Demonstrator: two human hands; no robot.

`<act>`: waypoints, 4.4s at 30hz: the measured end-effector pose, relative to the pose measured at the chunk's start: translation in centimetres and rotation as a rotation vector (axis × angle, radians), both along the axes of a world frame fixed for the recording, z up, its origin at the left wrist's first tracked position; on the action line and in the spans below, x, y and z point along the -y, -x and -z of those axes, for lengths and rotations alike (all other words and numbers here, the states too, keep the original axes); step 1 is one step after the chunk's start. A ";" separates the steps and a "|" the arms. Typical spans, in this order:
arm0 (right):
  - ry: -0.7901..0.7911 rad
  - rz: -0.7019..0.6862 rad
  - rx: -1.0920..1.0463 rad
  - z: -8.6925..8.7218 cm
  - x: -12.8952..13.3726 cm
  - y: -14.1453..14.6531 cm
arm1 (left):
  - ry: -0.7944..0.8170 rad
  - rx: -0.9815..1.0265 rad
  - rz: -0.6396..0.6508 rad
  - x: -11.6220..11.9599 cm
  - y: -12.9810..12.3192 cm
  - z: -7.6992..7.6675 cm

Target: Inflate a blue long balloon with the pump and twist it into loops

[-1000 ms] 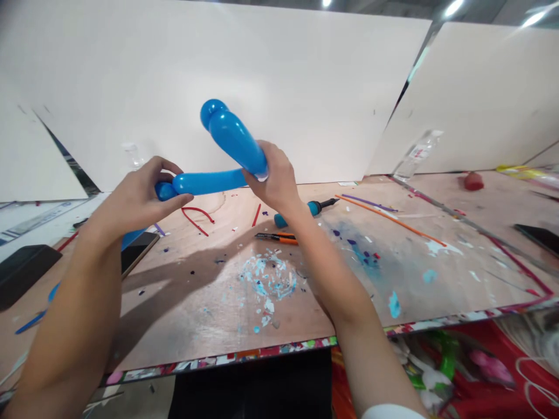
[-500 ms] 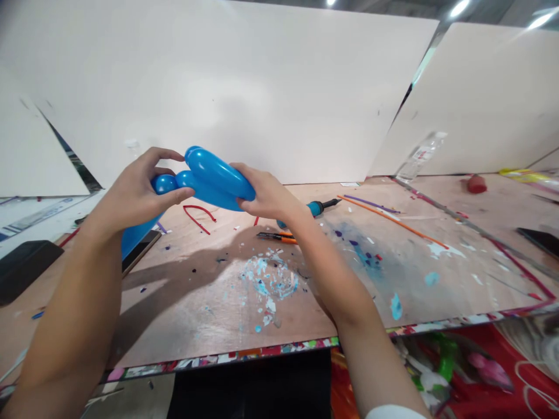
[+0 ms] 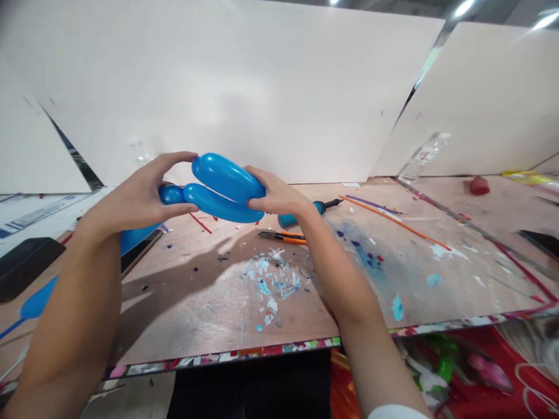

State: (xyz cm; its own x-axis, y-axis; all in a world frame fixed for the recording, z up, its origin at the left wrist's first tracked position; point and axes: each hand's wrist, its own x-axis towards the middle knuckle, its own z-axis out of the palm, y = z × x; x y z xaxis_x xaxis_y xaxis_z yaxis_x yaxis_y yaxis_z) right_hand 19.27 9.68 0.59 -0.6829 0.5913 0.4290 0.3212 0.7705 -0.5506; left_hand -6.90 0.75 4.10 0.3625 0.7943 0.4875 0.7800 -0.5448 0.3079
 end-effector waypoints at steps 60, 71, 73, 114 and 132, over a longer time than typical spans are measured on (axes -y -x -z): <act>0.537 0.006 -0.325 -0.8 -0.6 -2.1 | 0.216 0.048 0.169 -1.8 0.4 1.2; 0.544 -0.261 -0.836 -0.9 2.7 1.9 | 0.165 0.381 0.050 0.0 -1.5 0.3; 0.533 -0.230 -0.932 -0.6 3.1 3.5 | 0.066 0.329 -0.037 0.2 -3.0 0.8; 0.772 -0.163 -0.829 -0.4 2.8 4.0 | -0.085 0.181 -0.050 1.9 -4.5 0.4; 0.739 -0.259 -0.766 -0.5 5.8 5.7 | -0.094 0.375 -0.011 -0.4 -4.6 2.1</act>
State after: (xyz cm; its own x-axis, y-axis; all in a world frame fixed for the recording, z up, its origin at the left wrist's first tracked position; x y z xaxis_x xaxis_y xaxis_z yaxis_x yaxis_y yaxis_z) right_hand 13.56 3.90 1.08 -0.5273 0.7542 0.3914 -0.4273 0.1627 -0.8893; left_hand -2.32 1.16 1.98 0.1368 0.7429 0.6552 0.6284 -0.5764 0.5223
